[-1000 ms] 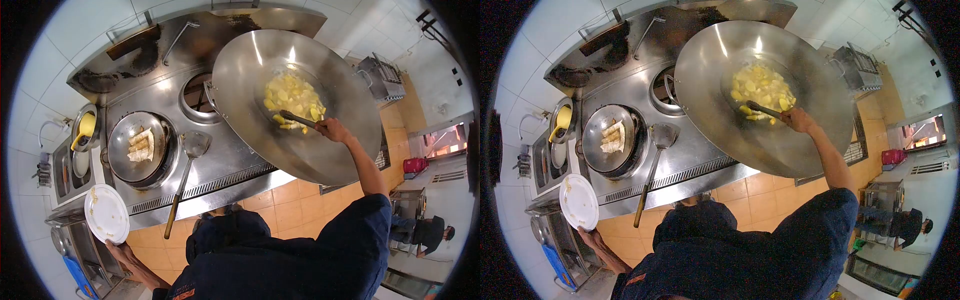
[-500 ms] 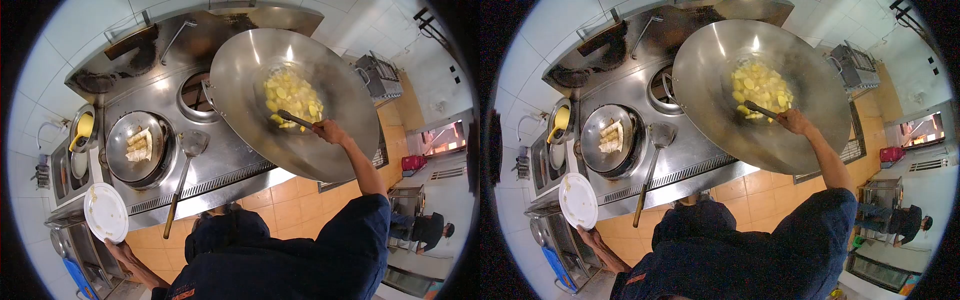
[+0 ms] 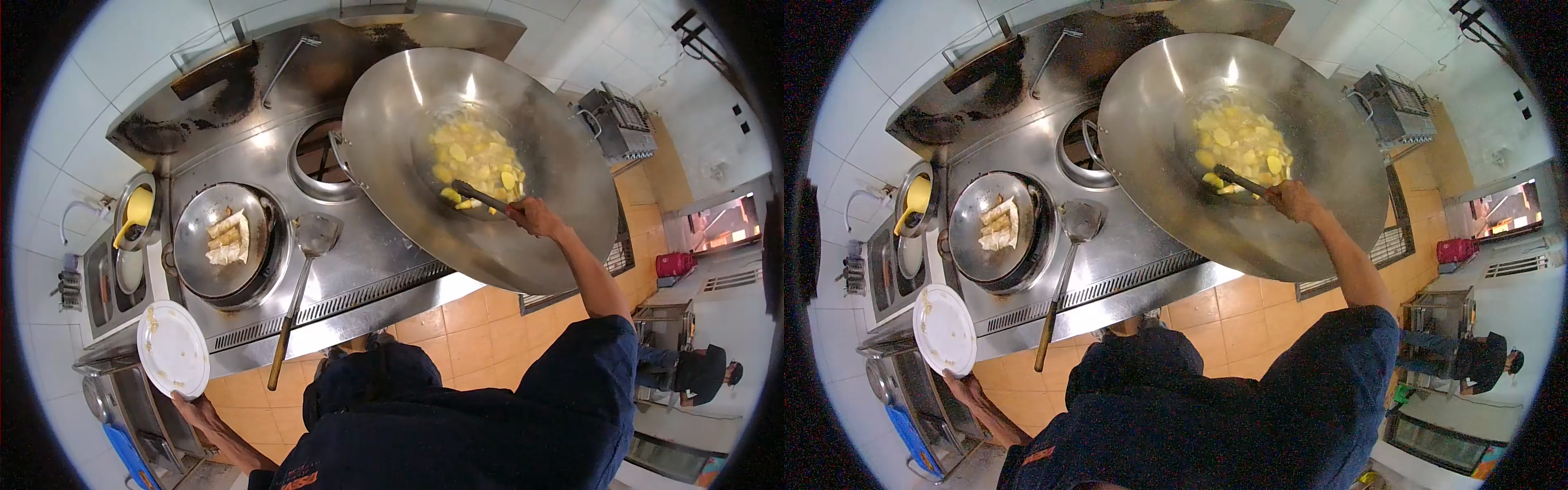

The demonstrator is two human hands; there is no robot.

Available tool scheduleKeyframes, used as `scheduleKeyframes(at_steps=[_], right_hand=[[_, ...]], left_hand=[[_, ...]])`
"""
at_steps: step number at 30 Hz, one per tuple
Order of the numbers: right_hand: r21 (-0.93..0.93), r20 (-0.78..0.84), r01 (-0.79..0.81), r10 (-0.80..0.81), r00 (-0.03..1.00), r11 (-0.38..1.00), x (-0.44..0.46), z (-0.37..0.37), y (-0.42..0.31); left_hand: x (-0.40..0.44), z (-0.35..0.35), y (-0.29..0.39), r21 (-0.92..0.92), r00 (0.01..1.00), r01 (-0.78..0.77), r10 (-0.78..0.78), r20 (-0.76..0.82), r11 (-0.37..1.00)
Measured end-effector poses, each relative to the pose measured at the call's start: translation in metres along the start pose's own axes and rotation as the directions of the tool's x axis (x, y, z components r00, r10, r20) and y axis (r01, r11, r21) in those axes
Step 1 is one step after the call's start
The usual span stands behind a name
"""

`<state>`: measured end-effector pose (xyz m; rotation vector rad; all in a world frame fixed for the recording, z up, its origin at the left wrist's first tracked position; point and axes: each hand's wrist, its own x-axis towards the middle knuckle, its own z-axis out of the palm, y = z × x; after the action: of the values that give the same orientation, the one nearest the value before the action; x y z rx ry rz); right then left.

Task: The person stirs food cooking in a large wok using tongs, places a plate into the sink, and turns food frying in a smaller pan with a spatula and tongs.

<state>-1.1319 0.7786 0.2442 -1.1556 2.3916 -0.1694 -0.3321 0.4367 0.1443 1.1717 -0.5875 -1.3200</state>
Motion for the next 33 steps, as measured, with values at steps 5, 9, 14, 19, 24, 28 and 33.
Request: scheduleKeyframes(at_steps=[5, 9, 14, 19, 24, 28, 33], right_hand=[[0.044, 0.091, -0.103, 0.099, 0.991, 0.994, 0.000, -0.005, 0.001], [0.282, 0.091, -0.239, 0.222, 0.971, 0.929, -0.009, -0.024, -0.016], [0.318, 0.091, -0.273, 0.257, 0.962, 0.908, -0.009, -0.031, 0.008], [0.239, 0.165, -0.252, 0.217, 0.962, 0.938, -0.011, -0.031, 0.000], [0.220, 0.169, -0.231, 0.196, 0.966, 0.948, -0.010, -0.031, -0.005], [0.212, 0.167, -0.212, 0.178, 0.970, 0.954, -0.008, -0.032, -0.003], [0.250, 0.033, -0.192, 0.190, 0.981, 0.949, 0.001, -0.035, 0.007]], left_hand=[[0.000, 0.004, -0.001, -0.031, 0.999, 0.029, -0.030, -0.038, 0.999], [0.005, -0.004, -0.002, -0.029, 1.000, -0.010, 0.010, 0.000, 1.000], [-0.002, 0.002, 0.003, -0.010, 1.000, -0.010, 0.010, -0.001, 1.000], [-0.007, 0.010, 0.004, -0.023, 1.000, -0.020, 0.020, 0.007, 1.000], [-0.013, 0.019, 0.006, -0.020, 1.000, -0.006, 0.007, 0.018, 1.000], [-0.009, 0.017, 0.004, -0.028, 0.999, -0.015, 0.016, 0.047, 1.000], [0.006, 0.003, -0.002, -0.057, 1.000, 0.005, -0.004, 0.008, 0.998]])
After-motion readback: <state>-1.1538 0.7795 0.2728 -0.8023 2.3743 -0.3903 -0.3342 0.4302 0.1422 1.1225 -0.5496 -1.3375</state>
